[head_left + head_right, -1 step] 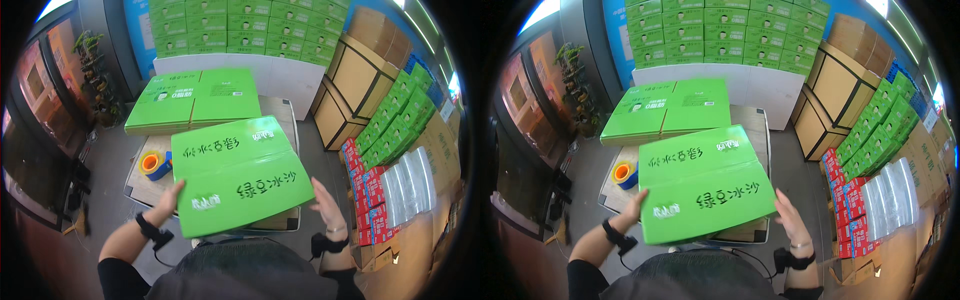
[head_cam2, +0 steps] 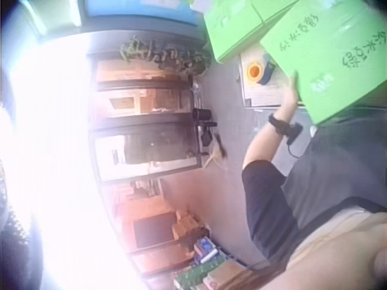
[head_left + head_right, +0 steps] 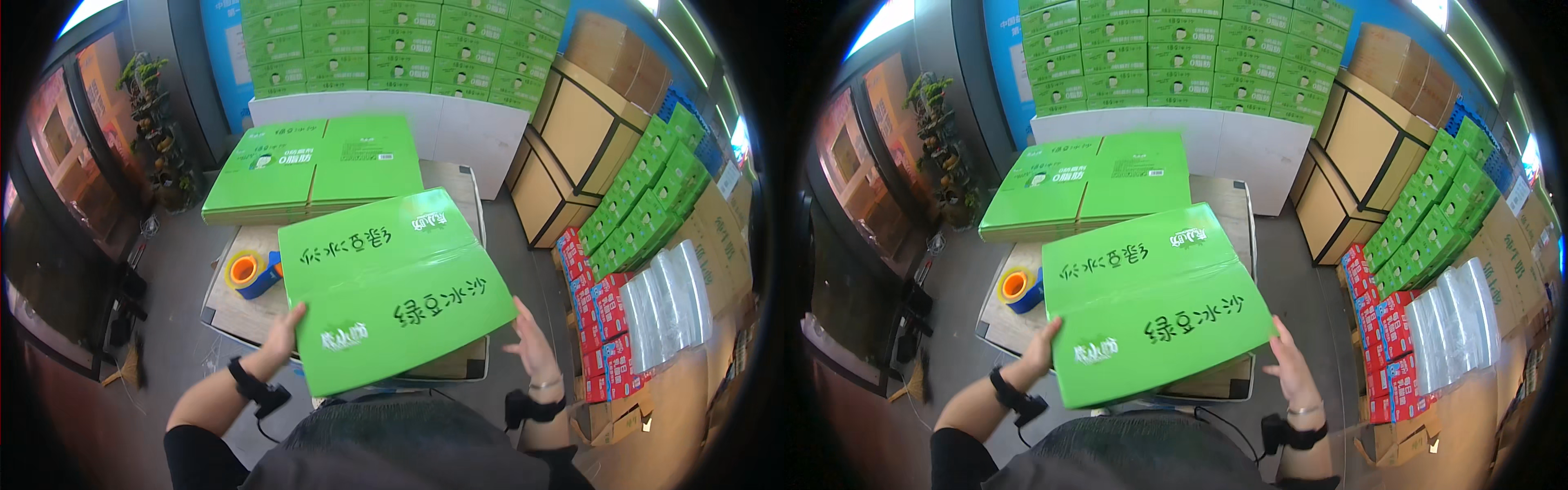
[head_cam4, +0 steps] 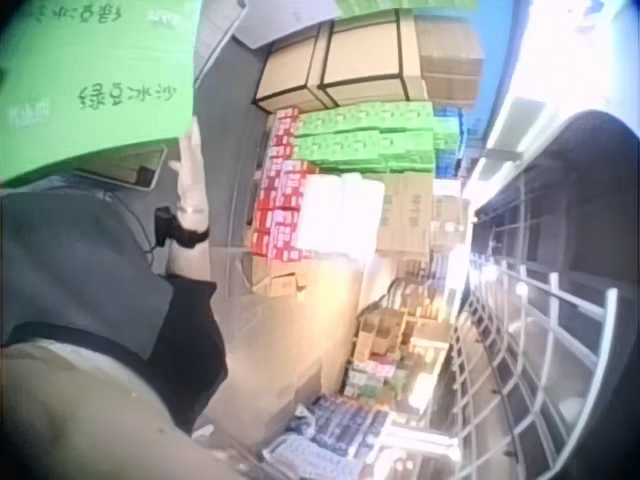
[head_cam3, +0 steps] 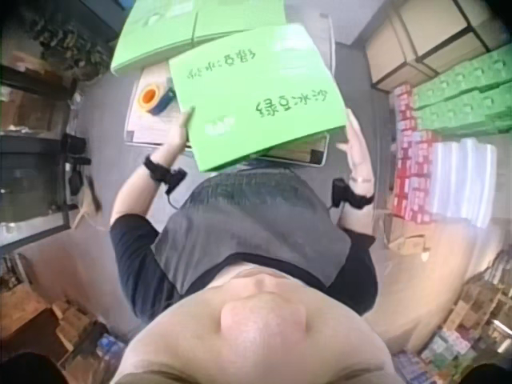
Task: The recorder is folding and taping together green cardboard boxes for product storage.
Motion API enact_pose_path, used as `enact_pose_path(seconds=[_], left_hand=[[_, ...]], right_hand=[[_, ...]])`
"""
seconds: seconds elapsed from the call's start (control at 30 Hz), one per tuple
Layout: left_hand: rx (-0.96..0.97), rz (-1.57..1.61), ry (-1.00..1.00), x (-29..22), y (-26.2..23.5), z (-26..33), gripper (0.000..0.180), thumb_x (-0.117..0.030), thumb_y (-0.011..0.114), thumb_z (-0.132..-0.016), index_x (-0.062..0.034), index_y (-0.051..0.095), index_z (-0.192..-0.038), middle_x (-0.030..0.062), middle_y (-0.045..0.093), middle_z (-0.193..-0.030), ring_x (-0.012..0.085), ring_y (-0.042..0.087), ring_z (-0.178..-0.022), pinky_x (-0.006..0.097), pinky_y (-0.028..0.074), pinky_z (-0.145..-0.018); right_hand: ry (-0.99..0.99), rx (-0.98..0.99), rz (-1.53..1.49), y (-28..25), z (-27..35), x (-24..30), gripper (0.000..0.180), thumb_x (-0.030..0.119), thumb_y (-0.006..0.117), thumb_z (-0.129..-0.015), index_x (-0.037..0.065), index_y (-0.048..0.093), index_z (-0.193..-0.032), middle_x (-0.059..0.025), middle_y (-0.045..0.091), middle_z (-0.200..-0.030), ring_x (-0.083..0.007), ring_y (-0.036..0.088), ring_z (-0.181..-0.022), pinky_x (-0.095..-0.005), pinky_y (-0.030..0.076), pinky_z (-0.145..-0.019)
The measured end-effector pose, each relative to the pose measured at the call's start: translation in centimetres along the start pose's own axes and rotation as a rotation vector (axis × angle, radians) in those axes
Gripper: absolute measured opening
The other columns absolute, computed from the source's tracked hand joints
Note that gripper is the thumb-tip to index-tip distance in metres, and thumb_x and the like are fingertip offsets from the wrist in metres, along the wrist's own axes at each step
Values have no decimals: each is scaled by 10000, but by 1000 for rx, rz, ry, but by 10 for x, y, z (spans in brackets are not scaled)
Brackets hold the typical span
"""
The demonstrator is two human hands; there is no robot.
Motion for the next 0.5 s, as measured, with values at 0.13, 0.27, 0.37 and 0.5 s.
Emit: enact_pose_path(seconds=[0.13,0.27,0.37,0.5], left_hand=[[-71,76,77,4,69,2,524,-376,416,-916,65,456,-1197,181,557,-1141,266,562,-1020,357,442,-888],[61,188,93,-11,151,-23,593,-456,447,-890,58,467,-1186,175,566,-1103,249,570,-970,355,470,-813],[160,105,75,-9,207,-41,709,-549,467,-856,64,448,-1212,188,558,-1109,235,554,-985,361,479,-783],[351,-17,-24,14,253,-58,769,-548,473,-859,34,294,-1328,188,450,-1260,318,473,-1120,418,421,-911]], right_hand=[[-390,-220,-393,-9,0,-15,756,393,494,-877,191,28,-1437,-37,137,-1473,-261,195,-1318,-528,326,-915],[-369,-118,-524,5,-11,-13,871,336,614,-814,184,24,-1436,-62,113,-1467,-259,212,-1305,-530,299,-967],[-464,-279,-415,4,-14,-2,860,258,658,-770,104,122,-1425,-111,247,-1414,-253,307,-1259,-406,307,-1010],[-538,-314,-398,-55,-37,7,766,196,629,-777,35,209,-1396,-130,381,-1337,-250,381,-1212,-371,310,-1012]])
Point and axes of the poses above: each hand's wrist, its own z-axis away from the middle knuckle, its own y-axis out of the palm, x = y × z, the point moved 1 cm from there along -z, towards the middle knuckle
